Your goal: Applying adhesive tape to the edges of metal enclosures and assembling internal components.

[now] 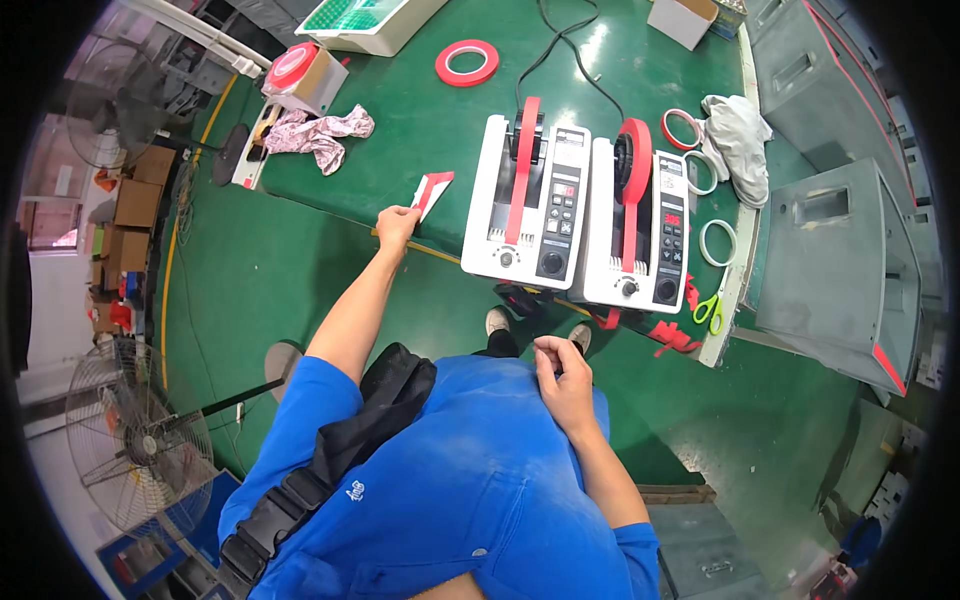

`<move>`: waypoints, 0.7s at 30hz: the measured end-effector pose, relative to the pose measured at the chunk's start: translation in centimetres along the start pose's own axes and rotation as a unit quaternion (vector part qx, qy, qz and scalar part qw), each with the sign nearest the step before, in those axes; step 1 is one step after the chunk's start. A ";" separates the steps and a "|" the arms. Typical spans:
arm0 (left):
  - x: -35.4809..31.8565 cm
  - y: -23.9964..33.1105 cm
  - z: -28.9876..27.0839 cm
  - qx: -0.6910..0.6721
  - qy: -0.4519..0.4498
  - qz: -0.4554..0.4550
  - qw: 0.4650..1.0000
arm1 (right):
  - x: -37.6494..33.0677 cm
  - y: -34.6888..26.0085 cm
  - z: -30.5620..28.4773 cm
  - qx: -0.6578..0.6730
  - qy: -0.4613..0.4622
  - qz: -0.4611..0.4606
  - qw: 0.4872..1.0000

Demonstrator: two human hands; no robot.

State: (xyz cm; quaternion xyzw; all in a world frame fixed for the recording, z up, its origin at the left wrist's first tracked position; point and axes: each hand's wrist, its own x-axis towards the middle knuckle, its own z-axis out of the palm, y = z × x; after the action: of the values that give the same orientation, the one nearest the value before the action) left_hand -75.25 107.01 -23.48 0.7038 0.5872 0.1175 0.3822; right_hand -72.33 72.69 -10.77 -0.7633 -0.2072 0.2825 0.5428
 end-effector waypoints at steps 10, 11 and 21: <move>-0.8 -1.4 -0.1 -0.223 -0.030 0.041 0.974 | -0.3 1.2 -0.7 -0.031 0.022 0.012 0.999; -0.8 -1.5 0.0 -0.206 -0.022 0.065 0.976 | -0.6 1.7 -0.8 -0.035 0.025 0.017 0.999; -1.8 -2.9 0.1 -0.069 0.043 0.195 0.977 | -0.7 8.8 0.2 -0.087 -0.009 0.107 0.990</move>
State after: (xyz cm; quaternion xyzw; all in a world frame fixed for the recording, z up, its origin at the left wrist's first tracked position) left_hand -77.83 105.41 -25.06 0.7711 0.4449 0.2604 0.3738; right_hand -72.84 69.55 -18.97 -0.8229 -0.1531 0.3267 0.4390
